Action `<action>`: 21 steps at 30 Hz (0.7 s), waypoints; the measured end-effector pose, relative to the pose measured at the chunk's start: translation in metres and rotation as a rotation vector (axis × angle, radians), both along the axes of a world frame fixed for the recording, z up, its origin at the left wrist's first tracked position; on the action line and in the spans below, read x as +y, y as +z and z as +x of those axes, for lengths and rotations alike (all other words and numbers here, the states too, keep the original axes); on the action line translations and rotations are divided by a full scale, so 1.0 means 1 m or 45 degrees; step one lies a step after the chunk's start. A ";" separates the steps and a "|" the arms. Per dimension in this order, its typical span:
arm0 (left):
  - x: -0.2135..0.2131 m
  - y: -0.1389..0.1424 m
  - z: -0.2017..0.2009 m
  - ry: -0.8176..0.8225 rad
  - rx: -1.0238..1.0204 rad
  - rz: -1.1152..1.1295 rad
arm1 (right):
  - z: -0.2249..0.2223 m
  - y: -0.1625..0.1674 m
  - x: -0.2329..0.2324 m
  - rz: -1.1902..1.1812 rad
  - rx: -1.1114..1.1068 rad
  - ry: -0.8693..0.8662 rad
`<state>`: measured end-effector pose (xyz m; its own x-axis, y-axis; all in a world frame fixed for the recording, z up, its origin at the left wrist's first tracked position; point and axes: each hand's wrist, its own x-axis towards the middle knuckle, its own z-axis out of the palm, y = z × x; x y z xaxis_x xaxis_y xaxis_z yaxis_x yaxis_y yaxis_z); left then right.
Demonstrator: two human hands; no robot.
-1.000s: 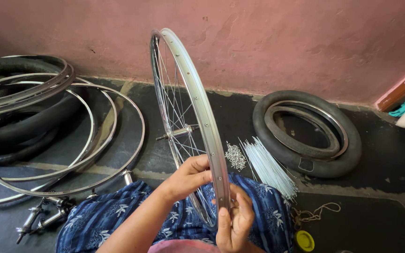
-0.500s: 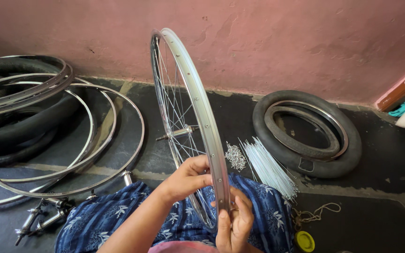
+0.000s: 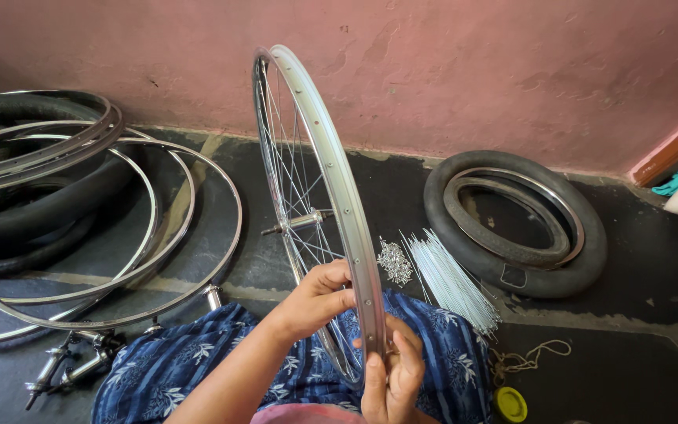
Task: The person sits on the floor lacing a bicycle wheel, threading spokes through the hub flanges and hooking each spoke end into the rim holes, rotating the wheel as they work around it. Spare rims, tires and a pile of loose spokes lie on the floor beside them.
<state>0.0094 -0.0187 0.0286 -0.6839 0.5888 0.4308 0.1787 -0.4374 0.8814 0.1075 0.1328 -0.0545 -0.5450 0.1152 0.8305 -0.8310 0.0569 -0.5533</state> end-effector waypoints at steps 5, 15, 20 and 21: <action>-0.002 -0.001 -0.004 0.057 0.299 -0.066 | 0.001 -0.002 0.001 -0.015 0.000 0.031; 0.000 -0.004 -0.009 0.297 0.465 -0.168 | -0.003 0.008 0.001 0.155 -0.086 -0.083; -0.008 0.025 -0.007 0.694 0.607 -0.251 | -0.027 0.031 0.027 0.352 -0.126 -0.244; -0.018 0.036 -0.006 0.704 0.524 -0.258 | -0.034 0.036 0.037 0.380 -0.160 -0.210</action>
<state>0.0032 -0.0368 0.0649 -0.7106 0.2992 0.6368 0.6622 -0.0215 0.7490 0.0738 0.1694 -0.0182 -0.6395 -0.0274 0.7683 -0.7236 0.3589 -0.5896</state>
